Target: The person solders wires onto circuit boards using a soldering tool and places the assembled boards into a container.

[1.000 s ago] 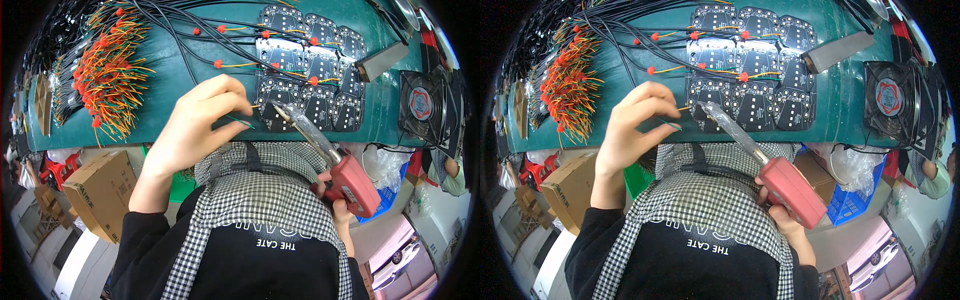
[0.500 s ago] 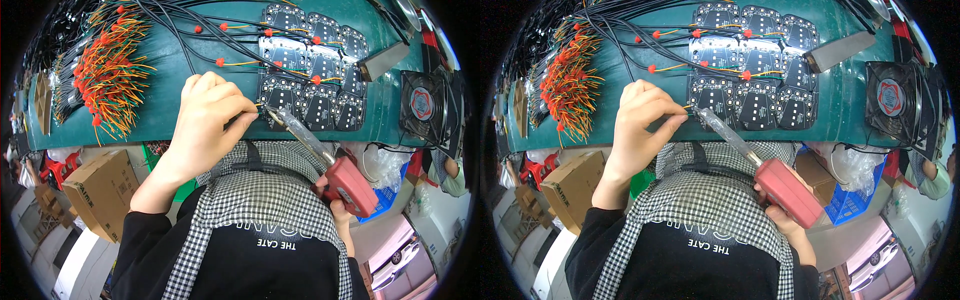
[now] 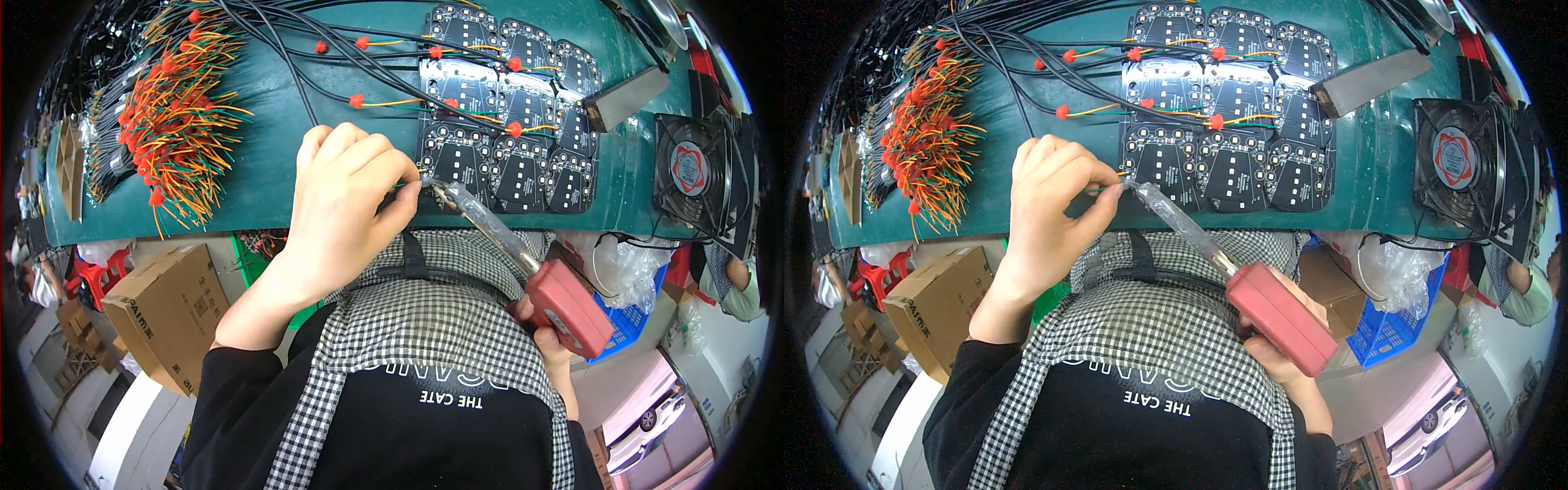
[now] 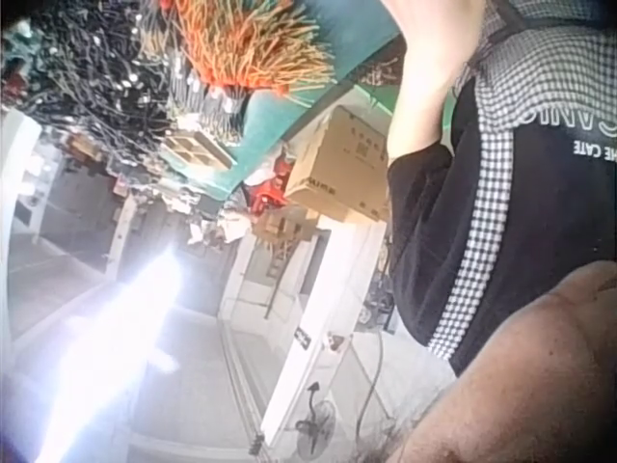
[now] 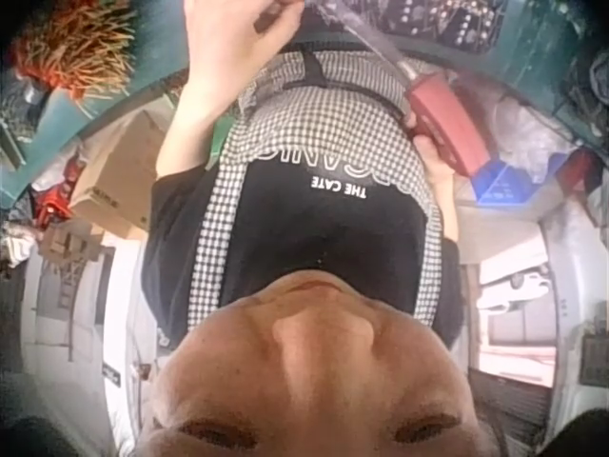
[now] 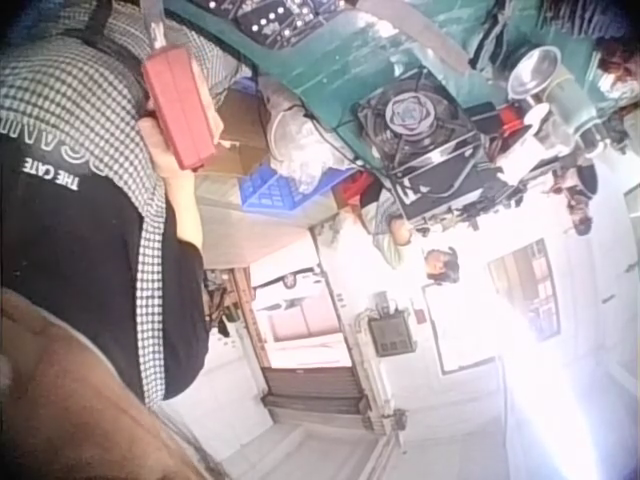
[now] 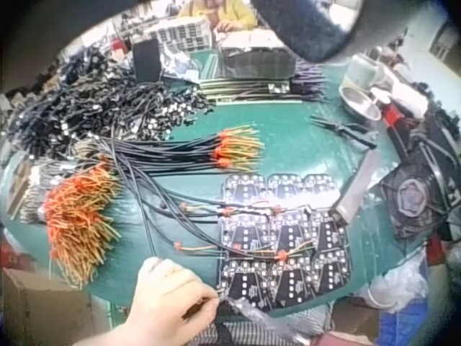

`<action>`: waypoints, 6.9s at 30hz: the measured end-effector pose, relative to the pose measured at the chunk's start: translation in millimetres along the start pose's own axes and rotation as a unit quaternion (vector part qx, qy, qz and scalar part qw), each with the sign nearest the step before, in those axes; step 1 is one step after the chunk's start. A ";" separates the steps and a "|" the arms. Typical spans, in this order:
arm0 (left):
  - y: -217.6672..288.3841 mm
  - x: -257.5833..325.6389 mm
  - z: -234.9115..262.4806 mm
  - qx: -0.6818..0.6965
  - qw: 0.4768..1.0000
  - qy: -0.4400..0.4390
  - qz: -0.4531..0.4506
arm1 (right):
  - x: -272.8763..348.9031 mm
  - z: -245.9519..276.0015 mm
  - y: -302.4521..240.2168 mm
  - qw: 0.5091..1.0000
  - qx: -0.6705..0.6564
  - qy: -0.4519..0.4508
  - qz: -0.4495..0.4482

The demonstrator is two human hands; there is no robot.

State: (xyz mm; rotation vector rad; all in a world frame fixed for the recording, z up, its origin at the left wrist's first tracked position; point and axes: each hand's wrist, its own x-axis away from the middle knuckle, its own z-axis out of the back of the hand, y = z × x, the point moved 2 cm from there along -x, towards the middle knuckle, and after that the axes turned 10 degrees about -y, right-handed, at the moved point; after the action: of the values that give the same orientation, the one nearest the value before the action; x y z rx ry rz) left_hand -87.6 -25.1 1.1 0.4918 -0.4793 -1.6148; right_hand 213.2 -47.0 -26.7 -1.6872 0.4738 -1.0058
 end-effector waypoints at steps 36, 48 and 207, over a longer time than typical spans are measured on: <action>0.4 -109.4 22.3 -0.093 0.958 0.099 -0.252 | 3.7 22.7 -13.0 0.986 -0.115 0.101 0.067; 23.8 -23.1 -18.6 -0.149 0.949 0.039 -0.274 | 5.7 20.7 -10.2 0.991 -0.122 0.043 0.040; 60.6 -60.4 -37.7 0.229 0.971 -0.074 -0.014 | 35.0 43.5 2.4 0.991 -0.096 0.070 0.057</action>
State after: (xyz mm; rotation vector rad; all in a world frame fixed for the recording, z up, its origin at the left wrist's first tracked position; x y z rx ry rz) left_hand -11.2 28.5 7.1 0.7247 -0.9726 -1.5742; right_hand 268.6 -48.0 -18.9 -1.7442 0.7705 -1.0246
